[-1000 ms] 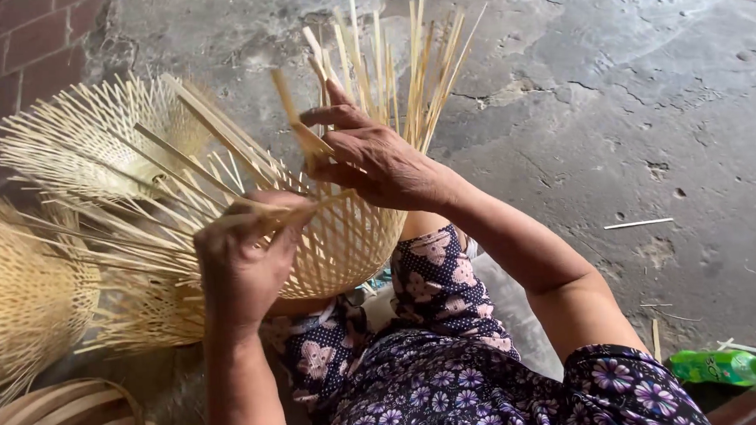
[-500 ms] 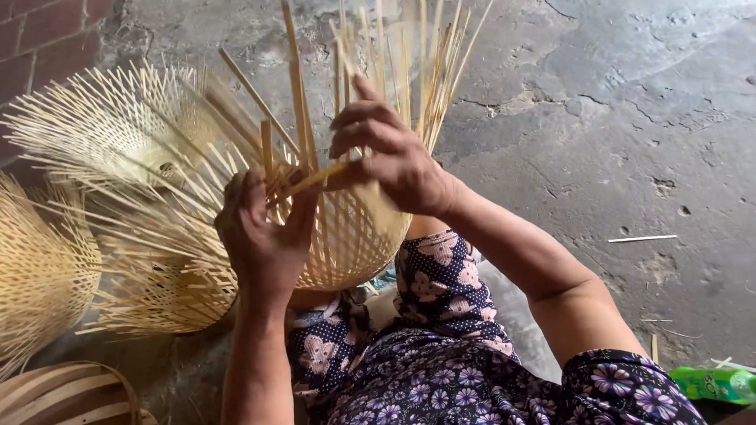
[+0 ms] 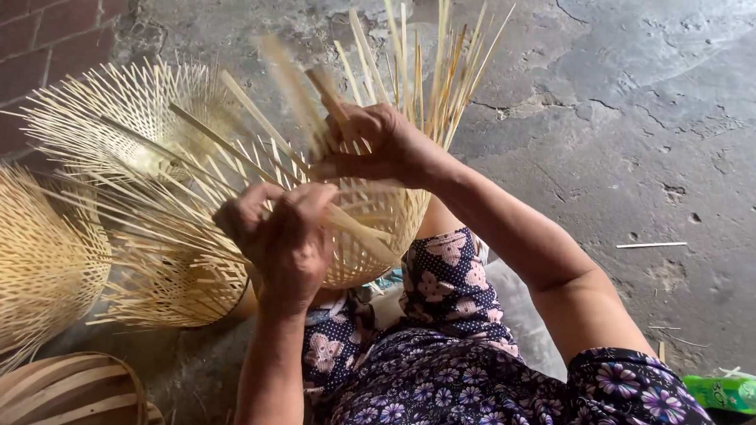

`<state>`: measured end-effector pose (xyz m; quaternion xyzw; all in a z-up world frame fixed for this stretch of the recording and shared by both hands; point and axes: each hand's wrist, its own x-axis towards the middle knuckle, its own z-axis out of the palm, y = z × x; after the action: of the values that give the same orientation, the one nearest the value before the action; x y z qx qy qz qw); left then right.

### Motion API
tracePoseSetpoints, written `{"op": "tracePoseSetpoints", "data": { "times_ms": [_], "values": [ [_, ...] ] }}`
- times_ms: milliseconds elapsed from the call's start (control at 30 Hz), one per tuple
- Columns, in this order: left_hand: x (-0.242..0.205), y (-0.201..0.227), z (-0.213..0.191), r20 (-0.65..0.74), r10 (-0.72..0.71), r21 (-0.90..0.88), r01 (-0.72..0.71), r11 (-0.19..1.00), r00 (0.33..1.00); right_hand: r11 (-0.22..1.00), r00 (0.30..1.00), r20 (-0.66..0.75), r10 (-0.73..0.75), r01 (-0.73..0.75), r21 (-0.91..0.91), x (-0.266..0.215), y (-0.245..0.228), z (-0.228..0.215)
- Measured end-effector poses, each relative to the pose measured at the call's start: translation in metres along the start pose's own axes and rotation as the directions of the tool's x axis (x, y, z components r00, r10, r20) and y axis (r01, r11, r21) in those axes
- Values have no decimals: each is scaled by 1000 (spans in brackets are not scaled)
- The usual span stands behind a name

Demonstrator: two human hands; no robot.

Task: The person weaves a bamboo basket by hand, interlacing thin strips through a vertical frame while bending and tucking the ends into the lattice. Several partially completed bamboo structures sit on the floor nearby as the person works to secure the shape.

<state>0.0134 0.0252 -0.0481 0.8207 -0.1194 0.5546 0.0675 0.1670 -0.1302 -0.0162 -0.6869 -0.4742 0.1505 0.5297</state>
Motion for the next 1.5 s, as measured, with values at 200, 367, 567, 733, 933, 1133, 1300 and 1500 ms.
{"op": "tracePoseSetpoints", "data": {
  "times_ms": [200,367,567,733,933,1133,1300,1500],
  "values": [
    [9,-5,-1,131,-333,-294,358,887,934,591,650,-57,-758,648,-481,-7,-4,7],
    [-1,-12,-5,220,-311,-387,375,843,925,399,731,40,-681,417,-817,-12,-18,7],
    [-2,1,0,45,-114,-242,122,963,992,975,995,-6,100,-99,-199,8,-12,1],
    [4,-6,-3,120,-290,-234,311,921,950,710,712,-73,-698,675,-200,4,5,5],
    [18,1,-18,192,-324,-356,373,857,926,343,605,55,-794,521,-782,-11,-23,10],
    [3,12,-12,10,-126,-78,126,989,992,884,958,-4,-288,264,-386,5,-19,4],
    [3,7,-13,-33,-210,-106,205,973,977,966,965,62,-255,257,-28,13,1,2],
    [7,0,-27,146,-417,-365,441,820,897,382,572,31,-820,586,-715,-8,-1,11]
  ]
}}
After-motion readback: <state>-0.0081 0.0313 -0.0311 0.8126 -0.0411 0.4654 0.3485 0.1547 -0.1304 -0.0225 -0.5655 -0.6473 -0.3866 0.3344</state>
